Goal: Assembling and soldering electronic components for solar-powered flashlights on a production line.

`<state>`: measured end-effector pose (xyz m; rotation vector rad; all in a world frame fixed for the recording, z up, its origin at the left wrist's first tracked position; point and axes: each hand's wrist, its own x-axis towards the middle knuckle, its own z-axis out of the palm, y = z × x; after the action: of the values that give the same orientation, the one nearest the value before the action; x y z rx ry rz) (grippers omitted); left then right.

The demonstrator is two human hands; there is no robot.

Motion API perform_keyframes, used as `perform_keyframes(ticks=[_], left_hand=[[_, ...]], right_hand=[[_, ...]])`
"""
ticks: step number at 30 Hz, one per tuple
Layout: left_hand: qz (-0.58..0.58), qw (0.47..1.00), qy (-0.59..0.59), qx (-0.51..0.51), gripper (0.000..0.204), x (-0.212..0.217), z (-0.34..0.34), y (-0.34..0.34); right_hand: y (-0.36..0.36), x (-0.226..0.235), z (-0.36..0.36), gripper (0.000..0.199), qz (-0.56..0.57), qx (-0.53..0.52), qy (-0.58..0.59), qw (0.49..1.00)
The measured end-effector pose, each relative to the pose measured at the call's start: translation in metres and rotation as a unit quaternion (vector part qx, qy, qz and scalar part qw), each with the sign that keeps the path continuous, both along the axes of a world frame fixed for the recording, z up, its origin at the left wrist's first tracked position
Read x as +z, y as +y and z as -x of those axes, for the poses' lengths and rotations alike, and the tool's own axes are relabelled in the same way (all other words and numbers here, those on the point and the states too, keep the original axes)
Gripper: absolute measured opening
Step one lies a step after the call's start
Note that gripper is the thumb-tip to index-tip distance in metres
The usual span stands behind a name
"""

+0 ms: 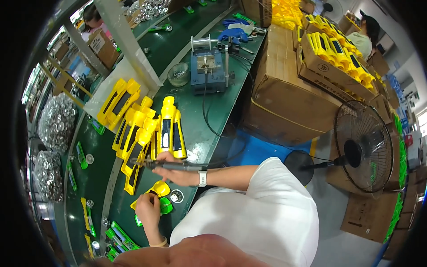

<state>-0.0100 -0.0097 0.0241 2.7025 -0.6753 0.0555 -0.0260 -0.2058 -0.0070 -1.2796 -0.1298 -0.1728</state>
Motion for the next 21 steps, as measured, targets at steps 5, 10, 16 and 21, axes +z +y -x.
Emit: perform_keyframes(ticks=[5,10,16,21], left_hand=[[-0.008,1.000,-0.011,-0.007,0.007,0.000,0.000,-0.003],[-0.007,1.000,-0.018,-0.006,0.007,0.001,0.003,0.002],[0.010,1.000,-0.014,-0.001,0.005,-0.002,0.000,0.002],[0.039,0.999,-0.019,-0.008,0.005,-0.003,-0.003,0.002]], right_hand=[[0.009,-0.011,-0.005,0.025,0.070,0.001,-0.004,0.998],[0.014,-0.010,0.001,0.034,0.058,0.015,-0.008,0.998],[-0.006,-0.030,-0.003,0.030,0.054,0.015,-0.031,0.998],[-0.058,0.017,-0.039,0.022,0.042,-0.121,-0.097,0.987]])
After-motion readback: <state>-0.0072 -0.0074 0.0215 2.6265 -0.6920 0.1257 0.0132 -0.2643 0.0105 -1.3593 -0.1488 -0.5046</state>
